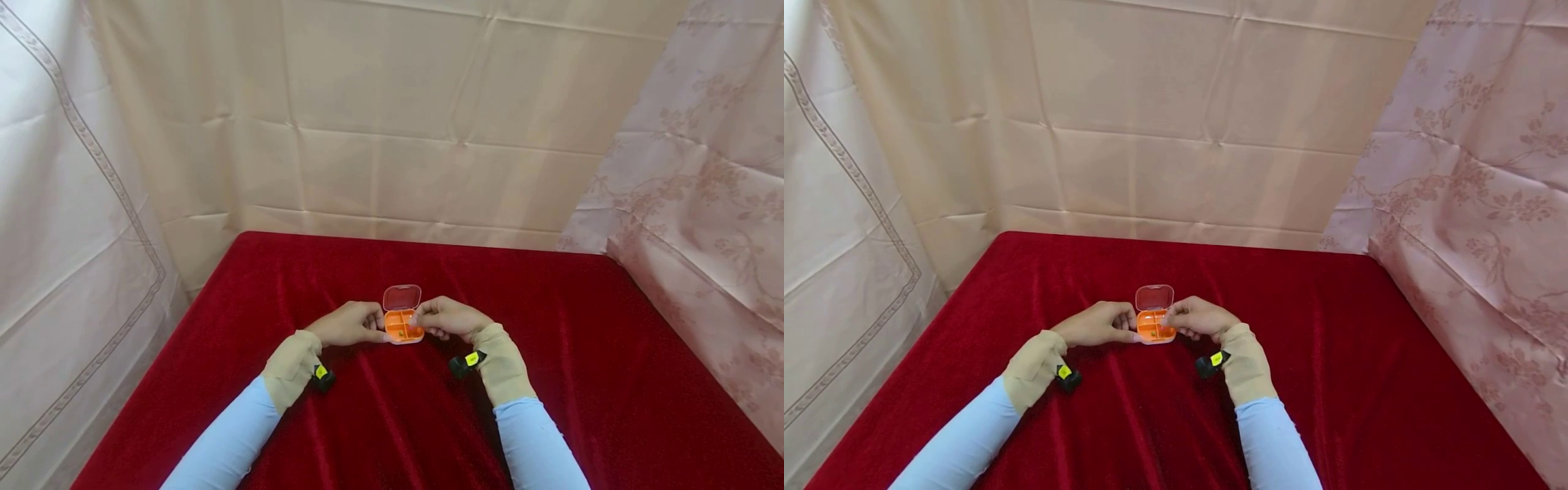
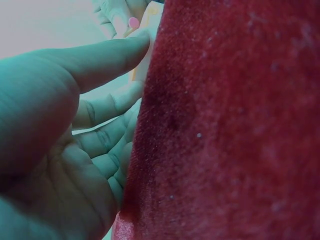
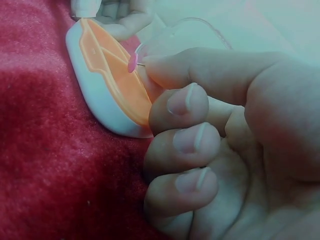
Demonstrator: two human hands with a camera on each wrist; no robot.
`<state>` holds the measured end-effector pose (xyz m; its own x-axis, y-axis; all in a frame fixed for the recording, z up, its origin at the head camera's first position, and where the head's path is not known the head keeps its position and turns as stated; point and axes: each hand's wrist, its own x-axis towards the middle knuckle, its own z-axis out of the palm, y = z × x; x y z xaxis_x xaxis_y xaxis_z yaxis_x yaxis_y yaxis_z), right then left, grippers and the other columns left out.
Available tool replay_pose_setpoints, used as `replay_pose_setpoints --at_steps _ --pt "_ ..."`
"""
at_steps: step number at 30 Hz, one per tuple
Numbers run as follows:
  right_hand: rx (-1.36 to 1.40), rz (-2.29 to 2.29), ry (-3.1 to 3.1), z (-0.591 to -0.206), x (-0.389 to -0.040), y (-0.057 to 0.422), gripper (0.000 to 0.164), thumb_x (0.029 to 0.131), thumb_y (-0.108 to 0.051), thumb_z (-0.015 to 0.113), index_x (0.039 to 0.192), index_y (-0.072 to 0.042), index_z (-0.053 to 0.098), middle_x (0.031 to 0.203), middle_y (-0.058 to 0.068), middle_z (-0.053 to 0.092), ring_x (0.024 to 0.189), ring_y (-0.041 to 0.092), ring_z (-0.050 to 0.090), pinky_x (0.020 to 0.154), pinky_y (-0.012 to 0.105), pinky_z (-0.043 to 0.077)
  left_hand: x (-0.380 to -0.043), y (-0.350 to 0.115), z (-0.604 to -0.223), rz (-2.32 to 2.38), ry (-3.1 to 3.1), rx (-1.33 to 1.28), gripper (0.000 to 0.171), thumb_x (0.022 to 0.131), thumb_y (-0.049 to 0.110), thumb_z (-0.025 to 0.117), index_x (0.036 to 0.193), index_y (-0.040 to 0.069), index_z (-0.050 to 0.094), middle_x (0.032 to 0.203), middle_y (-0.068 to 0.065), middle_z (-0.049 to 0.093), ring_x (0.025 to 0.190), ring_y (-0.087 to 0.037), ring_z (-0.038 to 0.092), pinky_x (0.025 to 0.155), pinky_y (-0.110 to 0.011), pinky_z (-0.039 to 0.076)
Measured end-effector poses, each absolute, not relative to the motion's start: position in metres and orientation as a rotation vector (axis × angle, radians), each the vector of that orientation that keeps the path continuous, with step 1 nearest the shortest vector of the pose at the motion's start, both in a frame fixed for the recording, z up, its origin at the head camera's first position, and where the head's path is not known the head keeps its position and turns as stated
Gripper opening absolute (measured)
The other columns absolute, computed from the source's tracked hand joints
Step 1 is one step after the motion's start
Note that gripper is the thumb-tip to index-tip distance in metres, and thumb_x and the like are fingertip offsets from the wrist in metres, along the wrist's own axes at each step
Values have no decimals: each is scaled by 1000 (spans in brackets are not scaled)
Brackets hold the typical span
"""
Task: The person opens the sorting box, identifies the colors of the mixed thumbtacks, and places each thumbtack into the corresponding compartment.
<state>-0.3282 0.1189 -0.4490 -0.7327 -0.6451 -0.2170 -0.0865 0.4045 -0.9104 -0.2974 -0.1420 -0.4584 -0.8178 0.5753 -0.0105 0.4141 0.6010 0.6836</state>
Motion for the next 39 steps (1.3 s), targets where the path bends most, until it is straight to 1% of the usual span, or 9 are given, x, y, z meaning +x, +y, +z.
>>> replay_pose_setpoints --at_steps 8,14,17,19,22,26,29,33,39 --pt "-590 -1321 2127 -447 -326 117 24 94 -19 64 98 5 63 63 0 43 51 10 38 46 23 32 -296 -142 -457 1019 2603 822 31 86 38 73 97 12 60 85 2 61 79 -12 57 70 -25 47" --pt "-567 -1317 2128 -445 -326 120 21 93 -19 65 99 1 65 65 -1 45 53 10 39 48 24 33 -296 -142 -458 1031 2595 832 31 87 38 73 97 11 61 84 2 61 79 -12 56 69 -25 47" --pt "-510 -1360 2142 -443 -328 126 26 93 -22 66 101 2 64 67 -1 46 55 10 39 49 24 33 -296 -142 -458 1041 2591 840 32 86 38 73 97 11 61 84 2 61 79 -13 56 69 -25 46" --pt "-435 -1443 2145 -440 -330 131 36 93 -27 66 104 7 59 69 1 47 55 10 38 49 25 32 -296 -142 -459 1041 2594 846 32 86 38 74 97 11 61 84 2 61 79 -12 56 70 -25 47" --pt "-296 -1610 2136 -435 -333 133 53 94 -42 64 115 6 56 78 4 55 56 10 40 50 25 32 -296 -142 -459 1041 2601 847 32 86 39 74 96 12 61 84 3 61 80 -12 57 70 -25 47" --pt "-226 -1700 2119 -432 -334 127 63 93 -58 55 131 -8 57 105 14 64 59 9 48 51 25 37 -297 -142 -460 1045 2605 837 33 84 39 75 96 13 60 85 3 61 80 -12 57 71 -25 47" --pt "-256 -1632 2134 -433 -333 122 57 93 -56 56 130 -13 60 116 18 64 62 11 53 53 26 41 -297 -141 -460 1046 2616 841 34 83 39 77 95 12 60 83 3 61 80 -12 57 71 -25 47" --pt "-292 -1549 2160 -433 -332 122 53 90 -54 63 123 -13 65 114 14 67 65 14 56 53 28 43 -297 -140 -459 1057 2629 854 34 81 36 79 94 11 60 81 2 61 77 -12 57 69 -25 47" --pt "-361 -1472 2181 -432 -331 128 50 86 -51 68 119 -14 66 111 9 68 69 17 58 54 29 46 -296 -139 -457 1062 2627 843 32 80 33 80 94 11 61 80 1 60 76 -12 57 68 -25 47"
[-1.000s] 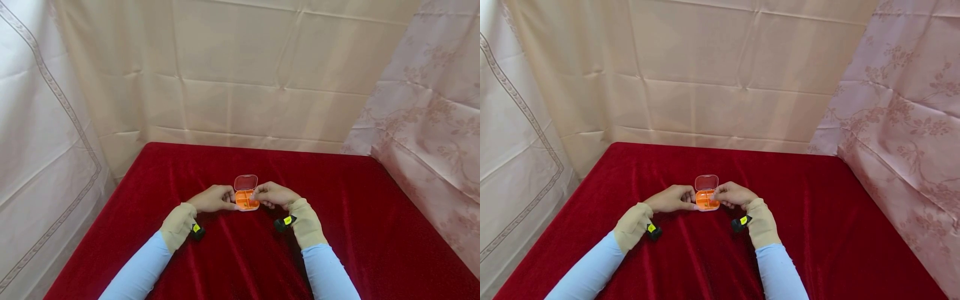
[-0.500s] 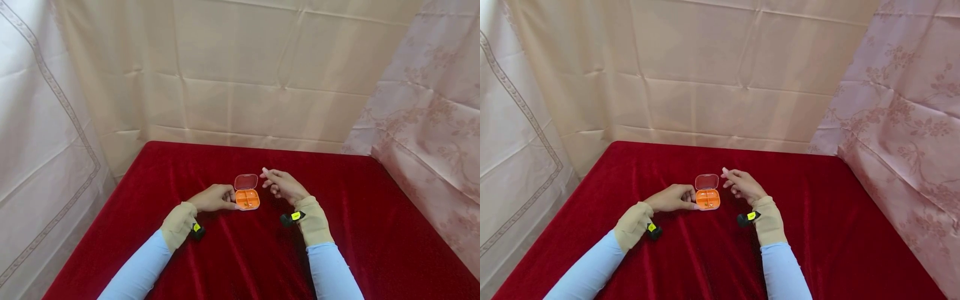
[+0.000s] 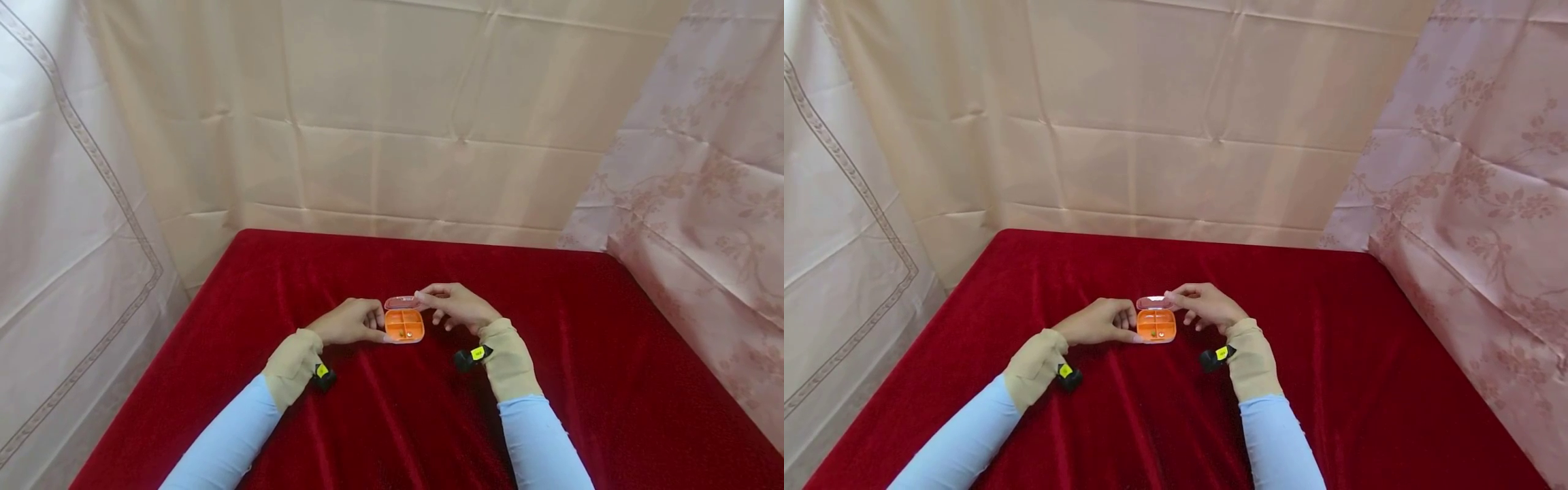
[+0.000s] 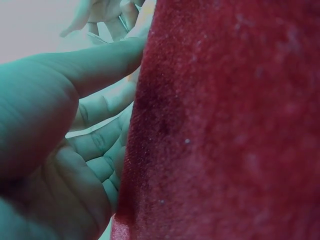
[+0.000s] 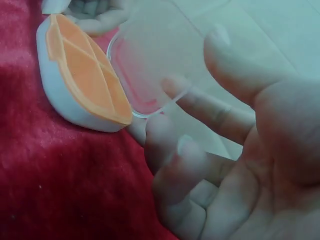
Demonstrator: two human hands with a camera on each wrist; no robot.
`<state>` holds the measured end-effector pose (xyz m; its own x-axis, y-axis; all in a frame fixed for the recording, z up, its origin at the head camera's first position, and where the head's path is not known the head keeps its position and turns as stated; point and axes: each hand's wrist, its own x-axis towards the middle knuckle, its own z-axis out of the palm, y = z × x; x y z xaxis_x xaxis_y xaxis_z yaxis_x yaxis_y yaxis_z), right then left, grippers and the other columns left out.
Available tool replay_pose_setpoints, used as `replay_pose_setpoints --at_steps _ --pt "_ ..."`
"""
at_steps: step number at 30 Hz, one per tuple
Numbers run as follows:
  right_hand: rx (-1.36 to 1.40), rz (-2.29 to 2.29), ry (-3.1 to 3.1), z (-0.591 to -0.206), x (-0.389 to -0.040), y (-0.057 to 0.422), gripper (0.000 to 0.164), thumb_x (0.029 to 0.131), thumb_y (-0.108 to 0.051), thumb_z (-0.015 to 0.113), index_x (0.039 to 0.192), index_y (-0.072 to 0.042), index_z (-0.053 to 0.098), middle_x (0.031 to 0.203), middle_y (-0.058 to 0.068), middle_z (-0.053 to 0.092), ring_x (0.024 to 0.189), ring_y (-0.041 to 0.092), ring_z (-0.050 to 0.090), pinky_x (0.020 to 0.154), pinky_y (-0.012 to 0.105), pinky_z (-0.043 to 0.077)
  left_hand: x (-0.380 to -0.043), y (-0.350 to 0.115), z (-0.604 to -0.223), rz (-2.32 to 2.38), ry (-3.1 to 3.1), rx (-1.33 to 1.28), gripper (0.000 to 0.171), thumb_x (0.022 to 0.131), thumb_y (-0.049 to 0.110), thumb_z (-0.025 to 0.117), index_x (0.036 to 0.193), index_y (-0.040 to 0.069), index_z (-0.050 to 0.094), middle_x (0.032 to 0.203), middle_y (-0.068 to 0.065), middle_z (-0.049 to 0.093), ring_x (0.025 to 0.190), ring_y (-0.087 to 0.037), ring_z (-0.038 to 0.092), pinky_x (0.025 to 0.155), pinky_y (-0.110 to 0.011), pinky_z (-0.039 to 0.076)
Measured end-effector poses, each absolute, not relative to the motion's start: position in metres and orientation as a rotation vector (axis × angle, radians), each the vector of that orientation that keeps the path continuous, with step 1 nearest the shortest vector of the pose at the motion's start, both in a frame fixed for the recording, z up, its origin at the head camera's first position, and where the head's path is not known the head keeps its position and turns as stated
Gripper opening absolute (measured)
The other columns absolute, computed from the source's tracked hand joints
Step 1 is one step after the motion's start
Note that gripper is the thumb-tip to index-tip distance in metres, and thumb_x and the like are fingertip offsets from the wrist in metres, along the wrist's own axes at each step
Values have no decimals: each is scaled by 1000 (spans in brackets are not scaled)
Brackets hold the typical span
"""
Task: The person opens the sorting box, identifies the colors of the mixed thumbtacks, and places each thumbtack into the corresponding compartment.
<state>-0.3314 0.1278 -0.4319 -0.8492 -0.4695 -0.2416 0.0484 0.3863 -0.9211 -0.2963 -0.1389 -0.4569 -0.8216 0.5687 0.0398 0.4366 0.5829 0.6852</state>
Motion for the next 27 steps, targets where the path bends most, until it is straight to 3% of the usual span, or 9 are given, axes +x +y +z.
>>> replay_pose_setpoints --at_steps 6,14,19,27 --pt "-524 -1262 2271 -433 -330 131 44 84 -45 74 118 -18 66 109 6 66 76 22 60 57 33 50 -294 -140 -456 1083 2612 825 32 81 31 80 95 9 61 82 1 61 78 -13 58 70 -26 48" --pt "-715 -1019 2401 -432 -326 122 54 78 -26 82 126 -16 60 112 3 63 85 22 60 63 35 52 -295 -142 -457 1093 2612 803 32 81 32 79 95 9 61 83 2 62 80 -12 59 71 -26 49" --pt "-763 -922 2477 -432 -325 117 57 72 -26 86 123 -17 62 104 1 63 88 21 59 65 32 51 -295 -140 -457 1082 2631 791 33 79 34 81 92 10 62 82 2 63 79 -12 60 71 -25 49" --pt "-858 -856 2509 -431 -325 118 57 73 -28 85 124 -15 63 103 -2 63 91 20 57 72 31 49 -294 -137 -456 1039 2677 791 36 81 44 77 90 12 63 80 3 62 75 -11 58 67 -24 48"
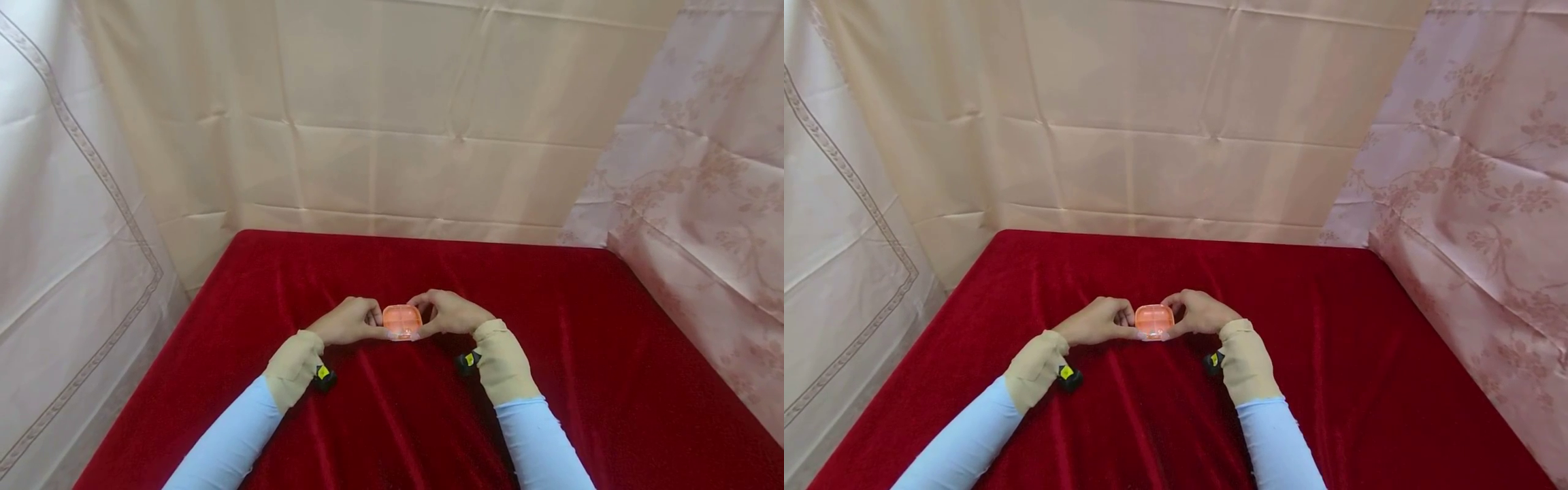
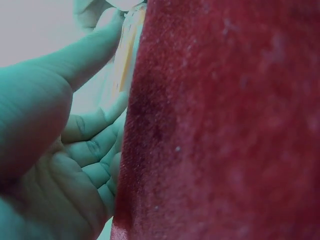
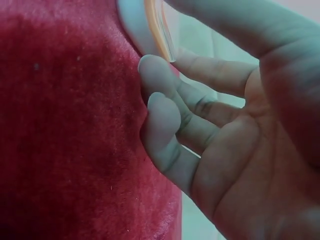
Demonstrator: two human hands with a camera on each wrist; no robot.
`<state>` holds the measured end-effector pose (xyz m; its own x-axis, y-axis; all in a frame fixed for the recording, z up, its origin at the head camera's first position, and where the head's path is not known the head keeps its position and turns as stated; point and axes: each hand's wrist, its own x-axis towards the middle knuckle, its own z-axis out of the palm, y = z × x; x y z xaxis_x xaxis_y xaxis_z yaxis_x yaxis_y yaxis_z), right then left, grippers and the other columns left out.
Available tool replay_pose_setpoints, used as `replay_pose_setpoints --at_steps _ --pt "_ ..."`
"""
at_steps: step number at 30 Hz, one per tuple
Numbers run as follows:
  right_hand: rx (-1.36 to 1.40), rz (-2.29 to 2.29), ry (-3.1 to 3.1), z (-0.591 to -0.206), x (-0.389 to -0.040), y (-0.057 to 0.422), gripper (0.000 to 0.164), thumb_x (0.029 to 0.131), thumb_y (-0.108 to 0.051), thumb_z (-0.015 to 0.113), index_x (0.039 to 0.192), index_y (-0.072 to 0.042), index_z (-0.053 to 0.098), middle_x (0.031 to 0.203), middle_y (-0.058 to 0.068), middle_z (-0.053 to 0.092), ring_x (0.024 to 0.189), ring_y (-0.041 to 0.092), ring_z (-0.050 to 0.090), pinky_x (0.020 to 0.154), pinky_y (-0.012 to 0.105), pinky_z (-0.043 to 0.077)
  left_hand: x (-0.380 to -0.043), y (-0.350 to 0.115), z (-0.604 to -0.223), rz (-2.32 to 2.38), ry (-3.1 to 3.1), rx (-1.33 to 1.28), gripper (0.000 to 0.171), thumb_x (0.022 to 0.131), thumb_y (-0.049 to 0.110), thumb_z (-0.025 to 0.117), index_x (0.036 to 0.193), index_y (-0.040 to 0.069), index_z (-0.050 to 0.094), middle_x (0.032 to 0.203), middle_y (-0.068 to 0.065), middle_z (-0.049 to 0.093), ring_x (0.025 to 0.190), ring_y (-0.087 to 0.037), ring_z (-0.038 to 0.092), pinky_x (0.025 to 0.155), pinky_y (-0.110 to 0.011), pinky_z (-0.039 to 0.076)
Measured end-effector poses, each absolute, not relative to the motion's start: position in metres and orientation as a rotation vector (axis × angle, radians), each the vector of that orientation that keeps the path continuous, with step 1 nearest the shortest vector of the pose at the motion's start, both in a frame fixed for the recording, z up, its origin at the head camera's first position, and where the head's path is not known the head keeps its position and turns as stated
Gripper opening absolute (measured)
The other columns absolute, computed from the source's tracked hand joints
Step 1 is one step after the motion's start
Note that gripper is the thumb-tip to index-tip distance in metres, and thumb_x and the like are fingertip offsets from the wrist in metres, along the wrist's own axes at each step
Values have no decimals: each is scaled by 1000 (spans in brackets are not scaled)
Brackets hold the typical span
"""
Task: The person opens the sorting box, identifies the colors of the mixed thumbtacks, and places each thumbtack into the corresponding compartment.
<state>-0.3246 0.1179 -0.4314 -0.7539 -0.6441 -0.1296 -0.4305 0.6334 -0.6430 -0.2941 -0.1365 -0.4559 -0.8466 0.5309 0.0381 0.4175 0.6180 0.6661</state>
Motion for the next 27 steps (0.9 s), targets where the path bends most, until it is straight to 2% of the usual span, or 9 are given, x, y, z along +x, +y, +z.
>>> replay_pose_setpoints --at_steps 7,11,14,18,23,27 --pt "-925 -798 2542 -433 -325 117 60 70 -36 86 122 -17 64 101 5 56 86 20 56 71 30 48 -291 -135 -452 1029 2700 751 35 81 43 77 88 12 63 77 3 62 71 -11 57 64 -24 47" --pt "-952 -760 2560 -436 -328 123 61 69 -43 85 121 -19 64 99 3 57 83 18 56 70 30 47 -291 -134 -452 1031 2694 759 33 83 42 75 92 13 63 78 3 62 71 -11 57 64 -24 46" --pt "-928 -799 2572 -437 -332 140 58 71 -42 84 121 -19 64 98 -1 61 84 18 56 70 32 47 -291 -134 -451 1038 2689 768 34 85 46 72 95 15 62 79 2 61 72 -12 56 64 -25 46" --pt "-860 -903 2567 -439 -339 173 54 74 -34 83 121 -16 64 96 0 65 85 20 59 71 34 48 -291 -133 -451 1039 2676 773 34 87 49 69 96 17 61 81 1 62 73 -12 56 66 -25 47" --pt "-688 -970 2561 -444 -342 204 61 77 -32 82 131 -13 57 104 6 64 87 23 58 67 35 50 -292 -135 -453 1022 2675 774 30 89 47 68 95 18 61 82 3 62 74 -12 56 67 -25 47" --pt "-633 -1004 2537 -443 -342 209 70 80 -33 80 140 -12 50 110 12 60 87 25 57 63 36 50 -291 -137 -453 1018 2691 774 29 89 45 68 95 18 61 83 3 62 75 -12 57 68 -25 47"
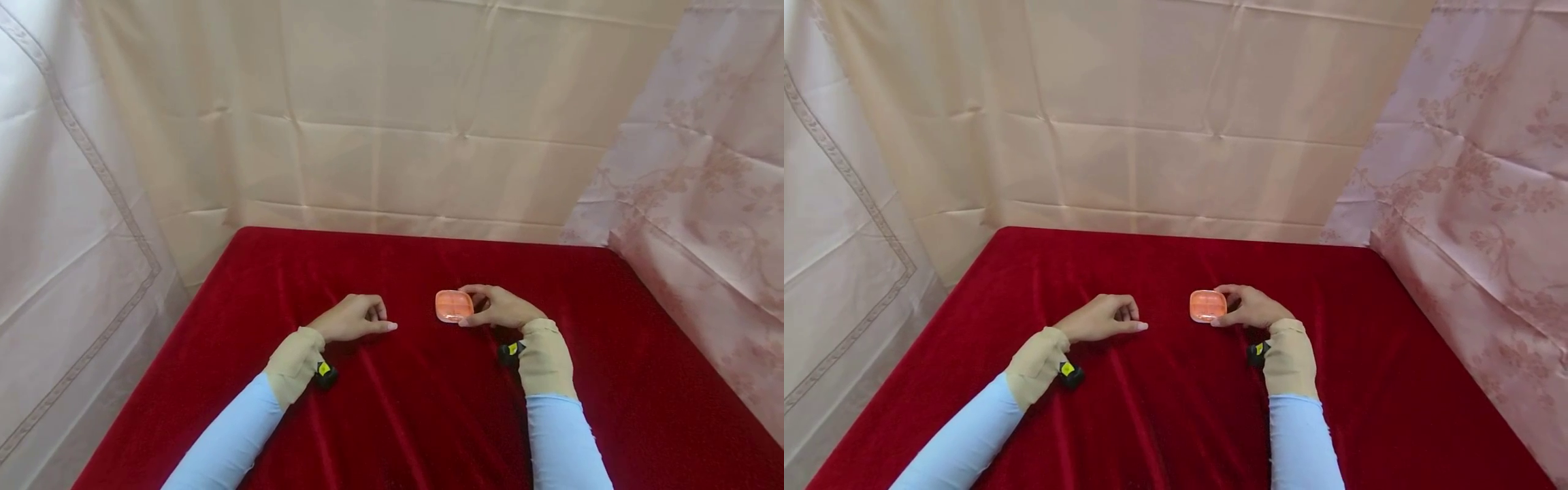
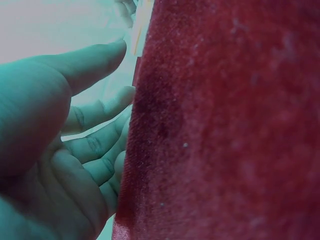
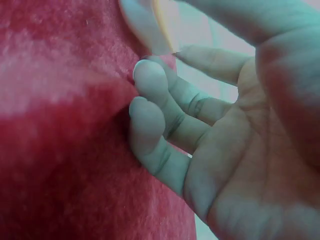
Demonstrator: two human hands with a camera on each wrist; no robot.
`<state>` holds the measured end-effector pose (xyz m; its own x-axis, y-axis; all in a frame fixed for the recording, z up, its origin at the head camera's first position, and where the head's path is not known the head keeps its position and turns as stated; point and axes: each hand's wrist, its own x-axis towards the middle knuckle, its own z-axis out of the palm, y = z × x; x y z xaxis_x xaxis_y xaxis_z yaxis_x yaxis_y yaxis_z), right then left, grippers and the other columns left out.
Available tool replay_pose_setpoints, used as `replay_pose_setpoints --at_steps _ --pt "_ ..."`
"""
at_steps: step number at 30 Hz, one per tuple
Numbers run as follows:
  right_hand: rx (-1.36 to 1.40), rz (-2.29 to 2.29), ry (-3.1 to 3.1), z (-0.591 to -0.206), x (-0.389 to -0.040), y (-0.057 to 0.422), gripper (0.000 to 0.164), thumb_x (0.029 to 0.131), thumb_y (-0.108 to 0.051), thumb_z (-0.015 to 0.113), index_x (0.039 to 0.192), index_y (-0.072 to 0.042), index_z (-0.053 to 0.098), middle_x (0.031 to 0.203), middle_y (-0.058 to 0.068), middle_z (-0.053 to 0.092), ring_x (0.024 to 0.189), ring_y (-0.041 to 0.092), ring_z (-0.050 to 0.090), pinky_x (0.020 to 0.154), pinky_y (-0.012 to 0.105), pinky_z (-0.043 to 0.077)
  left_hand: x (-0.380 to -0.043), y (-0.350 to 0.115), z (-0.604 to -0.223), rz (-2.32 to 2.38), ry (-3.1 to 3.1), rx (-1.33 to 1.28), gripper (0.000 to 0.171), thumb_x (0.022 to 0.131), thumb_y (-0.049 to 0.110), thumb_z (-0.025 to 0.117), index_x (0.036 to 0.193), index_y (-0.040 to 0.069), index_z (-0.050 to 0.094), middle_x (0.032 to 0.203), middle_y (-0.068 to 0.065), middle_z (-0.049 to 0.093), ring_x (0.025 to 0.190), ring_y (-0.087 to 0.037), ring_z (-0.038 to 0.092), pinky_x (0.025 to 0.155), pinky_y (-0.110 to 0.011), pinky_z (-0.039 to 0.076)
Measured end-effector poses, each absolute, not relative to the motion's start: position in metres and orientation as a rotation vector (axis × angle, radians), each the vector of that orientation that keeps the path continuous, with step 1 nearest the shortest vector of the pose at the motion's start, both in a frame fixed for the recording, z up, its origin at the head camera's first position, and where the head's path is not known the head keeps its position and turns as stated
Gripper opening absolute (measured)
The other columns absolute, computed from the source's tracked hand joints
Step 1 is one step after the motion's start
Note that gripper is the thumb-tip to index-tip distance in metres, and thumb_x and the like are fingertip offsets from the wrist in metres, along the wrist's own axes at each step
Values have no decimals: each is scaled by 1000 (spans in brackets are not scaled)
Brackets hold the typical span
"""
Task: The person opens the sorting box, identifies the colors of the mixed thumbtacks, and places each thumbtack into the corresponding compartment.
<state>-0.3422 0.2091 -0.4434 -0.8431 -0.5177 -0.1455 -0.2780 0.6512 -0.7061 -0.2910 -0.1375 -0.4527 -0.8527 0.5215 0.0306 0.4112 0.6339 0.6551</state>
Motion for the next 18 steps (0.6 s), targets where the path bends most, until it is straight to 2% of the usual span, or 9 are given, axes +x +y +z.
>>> replay_pose_setpoints --at_steps 4,11,18 --pt "-626 -1031 2530 -442 -341 205 70 82 -32 78 141 -10 48 109 15 59 86 25 56 63 37 50 -289 -139 -451 1009 2705 786 27 90 43 68 94 17 61 83 3 62 76 -12 56 69 -26 47" --pt "-625 -1006 2550 -442 -344 206 68 82 -32 78 141 -12 50 102 11 60 82 23 56 62 35 50 -290 -139 -449 995 2714 811 25 91 41 67 92 17 61 81 2 61 74 -11 55 68 -26 46" --pt "-593 -976 2559 -431 -338 210 71 89 -36 71 148 -8 42 108 13 61 81 25 59 65 35 51 -291 -140 -449 1019 2693 821 22 92 39 66 93 17 62 80 2 61 73 -11 54 67 -26 46"
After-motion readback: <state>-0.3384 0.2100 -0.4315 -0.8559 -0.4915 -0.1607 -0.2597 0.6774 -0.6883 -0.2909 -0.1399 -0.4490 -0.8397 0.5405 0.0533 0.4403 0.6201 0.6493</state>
